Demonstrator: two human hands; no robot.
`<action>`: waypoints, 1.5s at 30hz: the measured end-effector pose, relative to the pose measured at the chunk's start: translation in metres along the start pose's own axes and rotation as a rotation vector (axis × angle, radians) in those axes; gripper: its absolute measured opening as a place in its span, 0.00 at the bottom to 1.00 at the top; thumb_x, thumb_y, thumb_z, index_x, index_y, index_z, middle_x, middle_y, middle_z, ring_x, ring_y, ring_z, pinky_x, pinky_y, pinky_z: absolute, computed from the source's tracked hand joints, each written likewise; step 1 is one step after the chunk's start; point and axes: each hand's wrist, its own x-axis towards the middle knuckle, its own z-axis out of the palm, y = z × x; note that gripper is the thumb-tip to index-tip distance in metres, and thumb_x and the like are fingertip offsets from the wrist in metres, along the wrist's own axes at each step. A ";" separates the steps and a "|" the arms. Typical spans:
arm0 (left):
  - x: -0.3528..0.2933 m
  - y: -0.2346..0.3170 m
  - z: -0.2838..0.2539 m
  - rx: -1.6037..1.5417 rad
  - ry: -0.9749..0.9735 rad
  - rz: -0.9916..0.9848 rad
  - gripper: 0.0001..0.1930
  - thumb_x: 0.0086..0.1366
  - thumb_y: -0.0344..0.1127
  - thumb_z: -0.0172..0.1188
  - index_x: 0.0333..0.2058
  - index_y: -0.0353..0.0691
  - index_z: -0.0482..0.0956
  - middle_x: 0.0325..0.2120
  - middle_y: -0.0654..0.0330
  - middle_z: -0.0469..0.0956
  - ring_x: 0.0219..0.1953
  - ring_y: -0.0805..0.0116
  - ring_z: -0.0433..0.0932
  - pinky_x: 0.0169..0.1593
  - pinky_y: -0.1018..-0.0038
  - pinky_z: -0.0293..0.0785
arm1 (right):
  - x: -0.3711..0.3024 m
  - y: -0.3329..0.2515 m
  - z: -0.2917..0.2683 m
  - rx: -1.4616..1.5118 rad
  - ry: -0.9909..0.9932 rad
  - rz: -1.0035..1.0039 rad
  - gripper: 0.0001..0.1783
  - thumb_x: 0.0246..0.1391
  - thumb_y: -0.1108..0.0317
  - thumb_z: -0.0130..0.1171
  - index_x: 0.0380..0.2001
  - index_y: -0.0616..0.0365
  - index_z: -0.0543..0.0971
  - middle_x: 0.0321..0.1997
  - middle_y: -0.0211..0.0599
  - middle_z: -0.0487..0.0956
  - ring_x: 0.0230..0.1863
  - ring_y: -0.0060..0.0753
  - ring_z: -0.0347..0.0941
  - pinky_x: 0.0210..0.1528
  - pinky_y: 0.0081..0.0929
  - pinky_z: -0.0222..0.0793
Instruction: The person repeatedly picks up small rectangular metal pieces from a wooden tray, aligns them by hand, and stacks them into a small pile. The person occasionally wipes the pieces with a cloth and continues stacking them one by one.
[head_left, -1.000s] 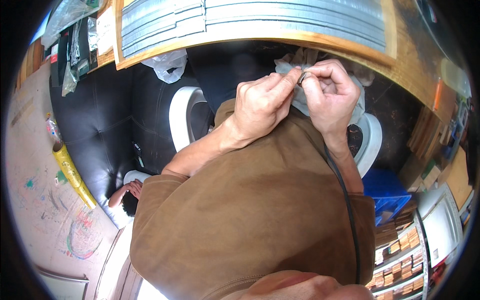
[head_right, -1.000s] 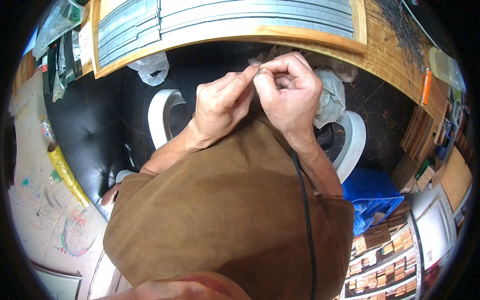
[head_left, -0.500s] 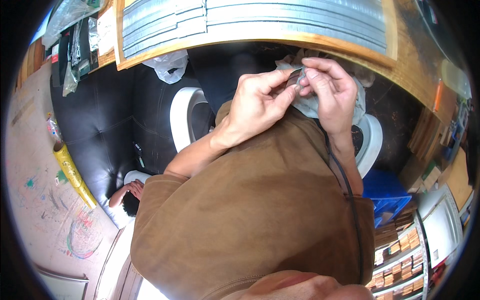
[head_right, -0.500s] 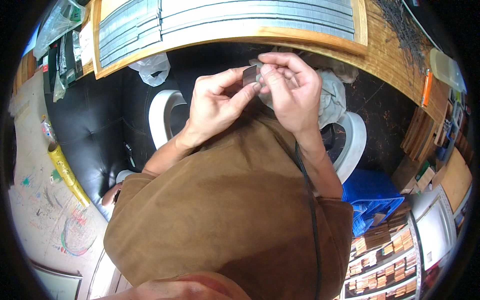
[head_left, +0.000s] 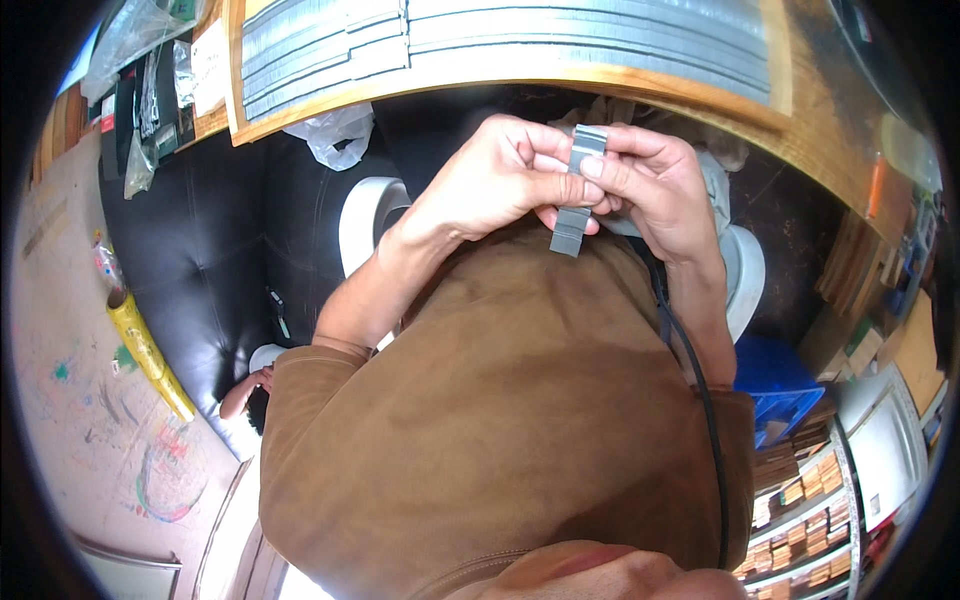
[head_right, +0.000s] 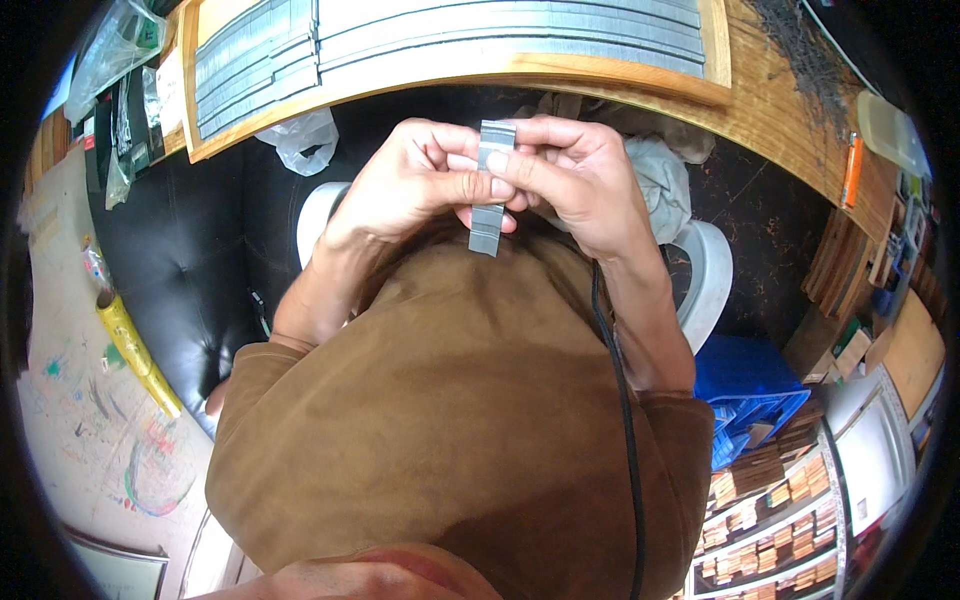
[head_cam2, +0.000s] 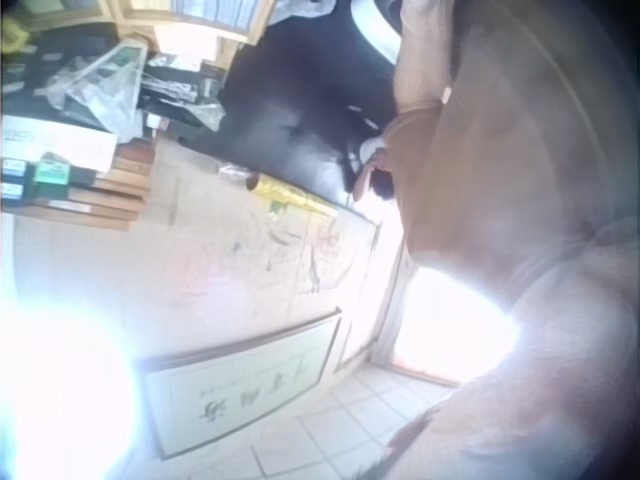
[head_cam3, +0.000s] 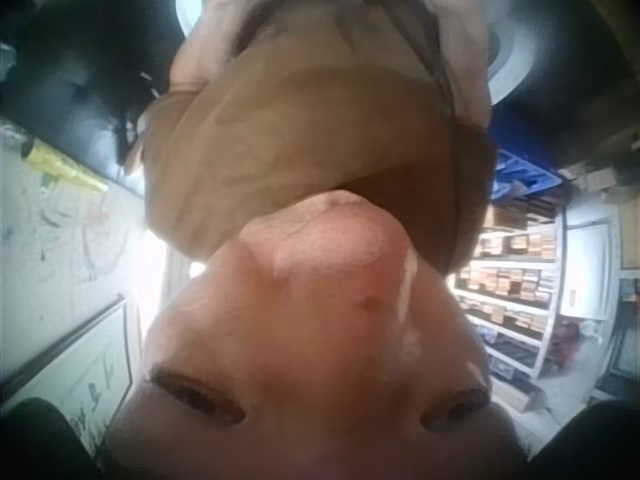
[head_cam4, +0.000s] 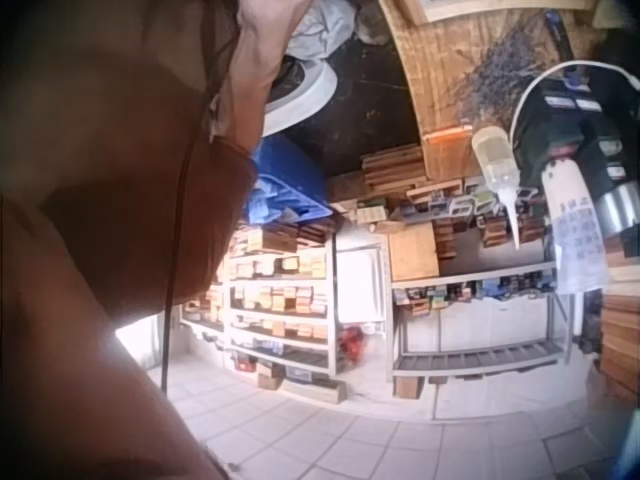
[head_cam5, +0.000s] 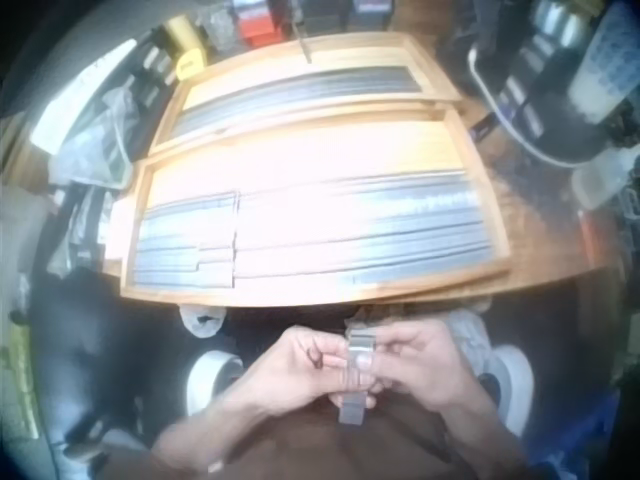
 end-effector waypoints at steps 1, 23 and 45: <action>0.003 0.004 -0.001 -0.043 -0.011 -0.021 0.11 0.65 0.26 0.68 0.46 0.29 0.84 0.37 0.48 0.87 0.34 0.61 0.89 0.34 0.78 0.86 | 0.002 -0.001 0.001 -0.017 0.006 -0.005 0.11 0.62 0.74 0.66 0.46 0.68 0.84 0.32 0.31 0.83 0.29 0.14 0.77 0.30 0.10 0.71; 0.019 0.007 -0.003 -0.109 0.005 0.029 0.09 0.67 0.28 0.67 0.44 0.30 0.85 0.34 0.51 0.87 0.34 0.64 0.88 0.36 0.78 0.85 | 0.017 -0.005 0.007 0.143 0.065 -0.039 0.06 0.62 0.74 0.65 0.38 0.65 0.86 0.28 0.31 0.82 0.23 0.15 0.75 0.23 0.11 0.70; -0.003 0.012 0.013 0.099 0.081 0.029 0.08 0.67 0.29 0.68 0.42 0.31 0.86 0.33 0.54 0.87 0.33 0.69 0.88 0.32 0.82 0.79 | 0.002 -0.007 0.016 0.109 0.027 -0.011 0.10 0.61 0.74 0.67 0.45 0.67 0.83 0.29 0.32 0.81 0.23 0.23 0.80 0.22 0.15 0.74</action>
